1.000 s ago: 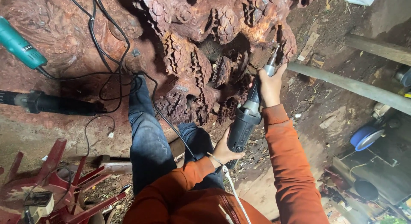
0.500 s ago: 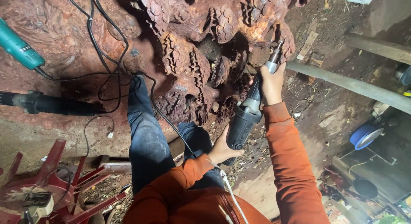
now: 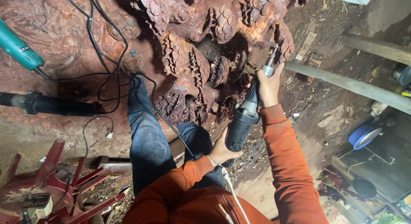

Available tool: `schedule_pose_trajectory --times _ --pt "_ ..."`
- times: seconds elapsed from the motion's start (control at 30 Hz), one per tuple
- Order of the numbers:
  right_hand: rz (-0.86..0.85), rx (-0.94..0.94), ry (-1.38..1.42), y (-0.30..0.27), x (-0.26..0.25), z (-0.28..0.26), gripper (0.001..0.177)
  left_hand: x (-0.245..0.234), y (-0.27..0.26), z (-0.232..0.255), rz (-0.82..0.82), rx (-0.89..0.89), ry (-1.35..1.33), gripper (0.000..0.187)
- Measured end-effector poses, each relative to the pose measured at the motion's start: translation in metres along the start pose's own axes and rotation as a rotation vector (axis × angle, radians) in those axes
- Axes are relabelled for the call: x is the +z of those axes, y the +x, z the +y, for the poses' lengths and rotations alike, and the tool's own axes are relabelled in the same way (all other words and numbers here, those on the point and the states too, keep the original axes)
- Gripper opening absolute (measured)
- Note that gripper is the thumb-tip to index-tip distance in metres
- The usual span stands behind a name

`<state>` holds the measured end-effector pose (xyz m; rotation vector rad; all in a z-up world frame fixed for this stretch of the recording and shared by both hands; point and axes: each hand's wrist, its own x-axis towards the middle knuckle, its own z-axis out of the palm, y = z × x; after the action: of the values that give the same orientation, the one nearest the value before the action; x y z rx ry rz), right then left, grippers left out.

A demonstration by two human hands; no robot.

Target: Carving and refining a large wooden root sculpture using rotary power tools.

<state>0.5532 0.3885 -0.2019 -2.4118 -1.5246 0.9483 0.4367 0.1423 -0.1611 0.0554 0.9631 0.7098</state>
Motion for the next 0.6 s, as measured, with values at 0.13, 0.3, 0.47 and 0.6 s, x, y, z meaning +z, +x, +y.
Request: schedule_pose_trajectory --times 0.13,0.3,0.47,0.6 --pt "-0.013 0.017 0.031 -0.004 0.001 -0.011 0.104 -0.001 -0.001 0.004 0.015 0.056 -0.035 0.122" --pt "-0.049 0.019 0.207 0.011 -0.002 0.011 0.105 0.003 -0.002 -0.001 0.044 0.061 -0.035 0.12" --pt "-0.099 0.042 0.34 -0.023 -0.005 -0.025 0.102 0.007 -0.004 -0.008 0.032 0.054 0.004 0.121" --pt "-0.118 0.049 0.319 -0.031 -0.005 -0.035 0.1 0.009 -0.001 -0.008 0.029 0.019 0.008 0.122"
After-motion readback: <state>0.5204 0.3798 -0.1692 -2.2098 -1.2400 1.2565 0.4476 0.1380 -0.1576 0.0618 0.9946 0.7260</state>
